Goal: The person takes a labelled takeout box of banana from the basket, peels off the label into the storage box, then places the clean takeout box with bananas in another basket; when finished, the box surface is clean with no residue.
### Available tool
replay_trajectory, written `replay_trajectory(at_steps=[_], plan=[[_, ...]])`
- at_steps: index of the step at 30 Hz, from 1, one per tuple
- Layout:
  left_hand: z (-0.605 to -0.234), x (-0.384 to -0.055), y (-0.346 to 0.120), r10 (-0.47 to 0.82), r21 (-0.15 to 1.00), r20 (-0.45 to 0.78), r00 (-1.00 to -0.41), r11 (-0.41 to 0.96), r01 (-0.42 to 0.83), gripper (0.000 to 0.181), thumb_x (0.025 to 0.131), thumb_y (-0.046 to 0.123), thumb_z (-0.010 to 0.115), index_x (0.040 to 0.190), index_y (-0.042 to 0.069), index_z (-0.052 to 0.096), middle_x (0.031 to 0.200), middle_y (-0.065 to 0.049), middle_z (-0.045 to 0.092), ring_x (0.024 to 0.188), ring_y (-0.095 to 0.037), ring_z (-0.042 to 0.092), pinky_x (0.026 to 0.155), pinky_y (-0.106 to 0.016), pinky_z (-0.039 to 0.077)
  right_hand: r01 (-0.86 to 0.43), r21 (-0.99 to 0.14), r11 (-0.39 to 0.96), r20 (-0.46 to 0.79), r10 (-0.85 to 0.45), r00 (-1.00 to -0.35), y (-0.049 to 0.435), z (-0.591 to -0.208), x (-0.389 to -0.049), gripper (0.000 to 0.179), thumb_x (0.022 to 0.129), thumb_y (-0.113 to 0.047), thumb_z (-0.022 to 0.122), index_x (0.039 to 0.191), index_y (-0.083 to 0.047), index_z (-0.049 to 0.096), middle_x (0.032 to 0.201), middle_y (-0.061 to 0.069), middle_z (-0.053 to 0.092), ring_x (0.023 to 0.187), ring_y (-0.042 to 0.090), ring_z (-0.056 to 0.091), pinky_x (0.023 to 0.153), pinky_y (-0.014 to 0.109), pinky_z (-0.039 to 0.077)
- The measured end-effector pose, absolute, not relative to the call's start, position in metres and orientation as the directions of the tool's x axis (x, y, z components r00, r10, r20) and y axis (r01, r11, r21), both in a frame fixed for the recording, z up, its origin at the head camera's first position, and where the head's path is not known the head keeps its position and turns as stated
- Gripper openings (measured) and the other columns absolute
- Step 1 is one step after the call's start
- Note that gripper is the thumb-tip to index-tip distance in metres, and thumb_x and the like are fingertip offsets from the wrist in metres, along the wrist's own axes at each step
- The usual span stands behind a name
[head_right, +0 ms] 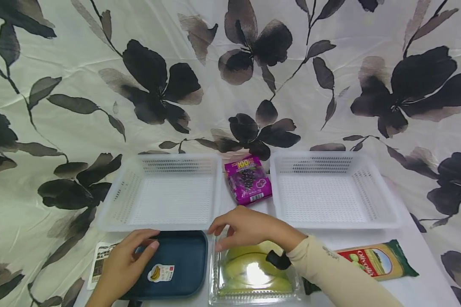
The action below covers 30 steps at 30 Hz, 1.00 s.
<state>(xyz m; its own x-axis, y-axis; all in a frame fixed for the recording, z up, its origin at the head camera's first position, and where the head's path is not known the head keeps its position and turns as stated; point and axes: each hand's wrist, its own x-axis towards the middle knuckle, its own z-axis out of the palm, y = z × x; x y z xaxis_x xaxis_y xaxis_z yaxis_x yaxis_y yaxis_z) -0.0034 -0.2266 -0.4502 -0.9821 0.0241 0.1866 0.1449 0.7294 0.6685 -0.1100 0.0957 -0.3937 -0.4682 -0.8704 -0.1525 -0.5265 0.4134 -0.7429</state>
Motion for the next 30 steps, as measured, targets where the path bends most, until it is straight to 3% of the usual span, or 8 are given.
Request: replay_trajectory(at_steps=[4, 9, 12, 15, 20, 24, 26, 30], plan=[[-0.456, -0.006, -0.196, 0.058, 0.735, 0.125, -0.990, 0.665, 0.132, 0.024, 0.097, 0.023, 0.072, 0.121, 0.021, 0.072, 0.117, 0.007, 0.069, 0.095, -0.007, 0.069, 0.062, -0.020, 0.055, -0.494, -0.721, 0.486, -0.140, -0.800, -0.583, 0.134, -0.395, -0.102, 0.042, 0.094, -0.036, 0.075, 0.131, -0.016, 0.068, 0.125, 0.003, 0.073, 0.095, 0.002, 0.071, 0.082, 0.027, 0.060], [-0.466, -0.010, -0.161, 0.129, 0.750, 0.092, -0.987, 0.643, 0.154, 0.026, 0.095, 0.022, 0.074, 0.121, 0.016, 0.072, 0.116, 0.008, 0.068, 0.095, -0.007, 0.070, 0.066, -0.019, 0.054, -0.448, -0.704, 0.551, -0.112, -0.709, -0.697, 0.177, -0.405, -0.087, 0.045, 0.094, -0.038, 0.074, 0.133, -0.017, 0.066, 0.129, 0.002, 0.071, 0.099, 0.015, 0.073, 0.075, 0.024, 0.058], [-0.469, -0.011, -0.144, 0.167, 0.756, 0.065, -0.984, 0.635, 0.158, 0.029, 0.096, 0.023, 0.073, 0.123, 0.013, 0.071, 0.120, 0.005, 0.067, 0.099, -0.012, 0.070, 0.070, -0.022, 0.056, -0.427, -0.688, 0.586, -0.096, -0.657, -0.747, 0.199, -0.411, -0.077, 0.049, 0.094, -0.042, 0.072, 0.134, -0.015, 0.064, 0.131, 0.005, 0.070, 0.100, 0.020, 0.073, 0.072, 0.025, 0.059], [-0.472, -0.011, -0.131, 0.201, 0.754, 0.051, -0.978, 0.634, 0.169, 0.033, 0.097, 0.024, 0.071, 0.126, 0.008, 0.069, 0.125, -0.001, 0.066, 0.103, -0.017, 0.070, 0.077, -0.029, 0.060, -0.398, -0.663, 0.634, -0.102, -0.603, -0.791, 0.219, -0.418, -0.067, 0.052, 0.094, -0.045, 0.071, 0.136, -0.014, 0.063, 0.131, 0.008, 0.069, 0.098, 0.017, 0.073, 0.071, 0.026, 0.059], [-0.475, -0.010, -0.117, 0.246, 0.741, 0.079, -0.966, 0.633, 0.222, 0.041, 0.098, 0.029, 0.070, 0.127, 0.001, 0.068, 0.130, -0.012, 0.066, 0.107, -0.021, 0.070, 0.087, -0.041, 0.061, -0.357, -0.667, 0.654, -0.095, -0.549, -0.830, 0.243, -0.434, -0.055, 0.052, 0.095, -0.040, 0.071, 0.136, -0.010, 0.062, 0.126, 0.011, 0.071, 0.091, 0.005, 0.071, 0.069, 0.022, 0.058], [-0.476, -0.010, -0.111, 0.259, 0.753, 0.051, -0.964, 0.624, 0.208, 0.049, 0.097, 0.032, 0.071, 0.131, -0.003, 0.065, 0.136, -0.020, 0.063, 0.122, -0.033, 0.065, 0.095, -0.048, 0.058, -0.352, -0.693, 0.629, -0.067, -0.542, -0.838, 0.255, -0.446, -0.049, 0.052, 0.093, -0.037, 0.073, 0.134, -0.007, 0.063, 0.119, 0.013, 0.072, 0.086, 0.000, 0.071, 0.068, 0.021, 0.059], [-0.475, -0.010, -0.109, 0.264, 0.763, 0.019, -0.964, 0.619, 0.184, 0.054, 0.097, 0.034, 0.070, 0.134, -0.005, 0.062, 0.140, -0.024, 0.060, 0.128, -0.040, 0.060, 0.092, -0.047, 0.059, -0.348, -0.700, 0.624, -0.058, -0.535, -0.843, 0.259, -0.452, -0.047, 0.051, 0.092, -0.036, 0.075, 0.134, -0.008, 0.063, 0.116, 0.013, 0.074, 0.081, -0.001, 0.071, 0.067, 0.021, 0.059], [-0.474, -0.008, -0.106, 0.272, 0.777, -0.020, -0.962, 0.610, 0.156, 0.058, 0.096, 0.033, 0.071, 0.137, -0.007, 0.058, 0.142, -0.029, 0.056, 0.124, -0.045, 0.061, 0.080, -0.040, 0.063, -0.318, -0.716, 0.621, -0.079, -0.525, -0.847, 0.264, -0.464, -0.043, 0.055, 0.091, -0.038, 0.076, 0.138, -0.013, 0.062, 0.113, 0.012, 0.074, 0.077, -0.003, 0.069, 0.066, 0.021, 0.059]])
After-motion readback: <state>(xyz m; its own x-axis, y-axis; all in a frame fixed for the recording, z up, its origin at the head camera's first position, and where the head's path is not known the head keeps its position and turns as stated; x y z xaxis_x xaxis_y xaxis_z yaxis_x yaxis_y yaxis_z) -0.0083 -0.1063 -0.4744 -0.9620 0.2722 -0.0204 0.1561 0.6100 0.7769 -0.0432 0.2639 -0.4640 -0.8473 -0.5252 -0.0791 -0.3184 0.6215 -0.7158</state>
